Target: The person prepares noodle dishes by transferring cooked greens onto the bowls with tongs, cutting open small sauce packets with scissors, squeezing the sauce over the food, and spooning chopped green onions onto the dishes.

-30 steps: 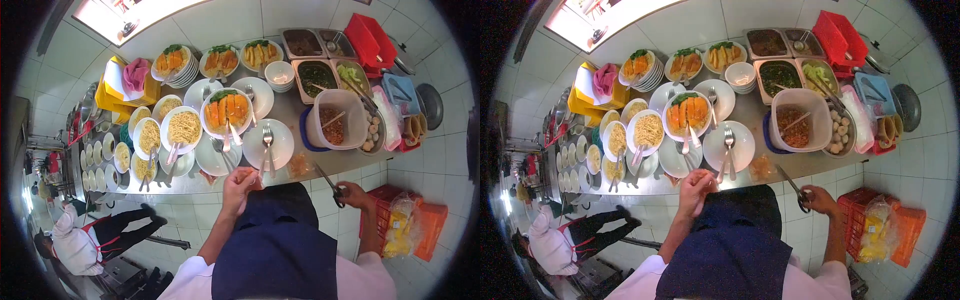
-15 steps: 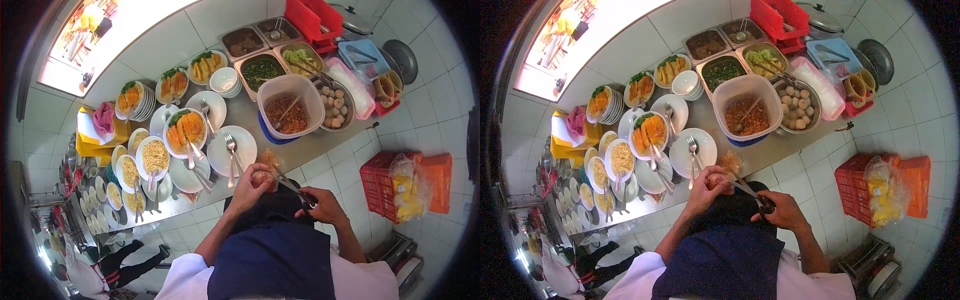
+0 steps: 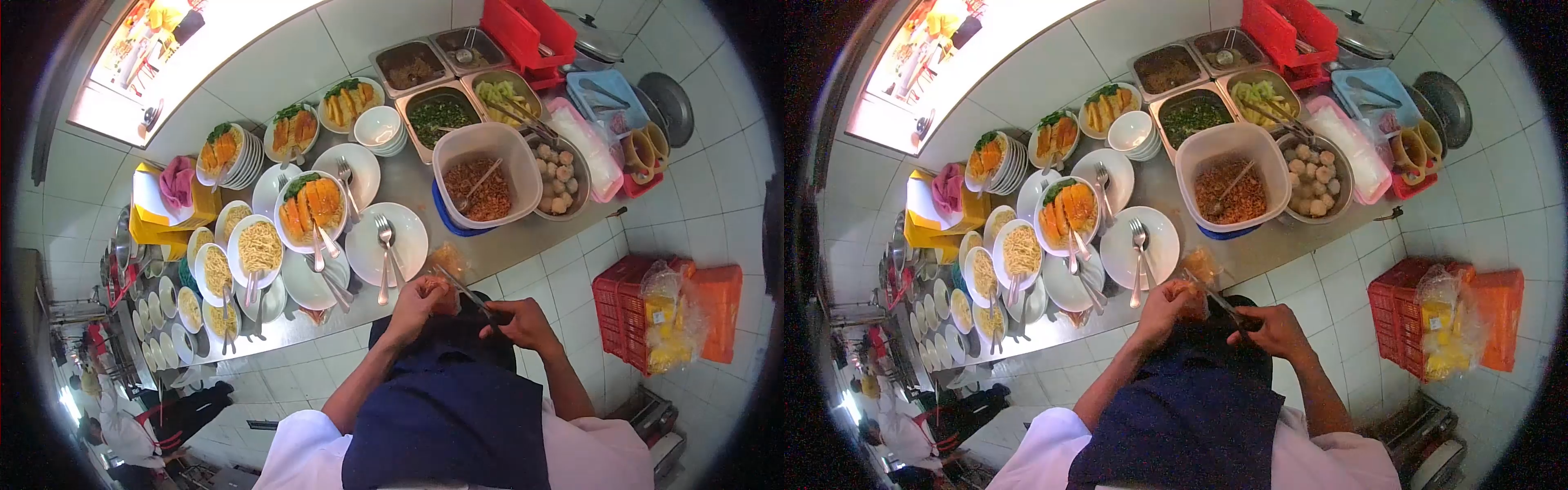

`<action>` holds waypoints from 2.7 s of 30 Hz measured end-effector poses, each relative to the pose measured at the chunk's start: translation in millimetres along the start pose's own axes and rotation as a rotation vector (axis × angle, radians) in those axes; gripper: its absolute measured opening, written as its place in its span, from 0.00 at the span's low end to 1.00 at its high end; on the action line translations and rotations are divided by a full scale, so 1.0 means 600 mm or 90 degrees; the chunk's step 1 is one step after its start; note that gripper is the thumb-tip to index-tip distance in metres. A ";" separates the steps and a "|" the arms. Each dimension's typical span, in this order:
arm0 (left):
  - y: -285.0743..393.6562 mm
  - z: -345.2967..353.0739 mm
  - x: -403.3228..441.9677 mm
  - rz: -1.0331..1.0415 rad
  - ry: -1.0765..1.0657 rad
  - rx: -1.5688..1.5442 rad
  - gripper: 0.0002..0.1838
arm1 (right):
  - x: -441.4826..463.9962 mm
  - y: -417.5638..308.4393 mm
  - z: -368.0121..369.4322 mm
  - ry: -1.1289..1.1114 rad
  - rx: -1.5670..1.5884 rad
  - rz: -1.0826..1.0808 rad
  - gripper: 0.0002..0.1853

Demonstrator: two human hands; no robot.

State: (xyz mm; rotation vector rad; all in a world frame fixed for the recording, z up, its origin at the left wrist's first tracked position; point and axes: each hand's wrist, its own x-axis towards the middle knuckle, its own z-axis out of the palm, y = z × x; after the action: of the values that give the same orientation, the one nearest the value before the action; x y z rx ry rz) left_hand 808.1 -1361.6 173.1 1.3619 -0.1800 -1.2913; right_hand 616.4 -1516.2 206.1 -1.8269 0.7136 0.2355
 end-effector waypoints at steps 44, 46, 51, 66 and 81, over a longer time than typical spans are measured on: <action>0.161 -0.354 -0.281 0.473 0.336 0.142 0.11 | 0.817 -0.429 0.010 0.383 -0.556 -0.192 0.12; 0.148 -0.376 -0.285 0.485 0.340 0.154 0.11 | 0.822 -0.425 0.026 0.451 -0.624 -0.153 0.13; 0.147 -0.419 -0.276 0.433 0.300 -0.015 0.12 | 0.779 -0.451 0.027 0.413 -0.606 -0.047 0.14; 0.185 -0.476 -0.256 0.498 0.203 0.000 0.10 | 0.784 -0.432 0.065 0.416 -0.506 -0.240 0.13; 0.180 -0.488 -0.267 0.528 0.229 0.003 0.10 | 0.805 -0.393 0.040 0.525 -0.615 -0.269 0.12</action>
State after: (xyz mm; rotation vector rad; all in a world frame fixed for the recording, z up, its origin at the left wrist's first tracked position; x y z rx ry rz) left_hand 1025.2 -1098.9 256.2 1.2894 -0.4410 -0.3508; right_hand 1142.1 -1616.4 148.6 -3.0001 0.7942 -0.5999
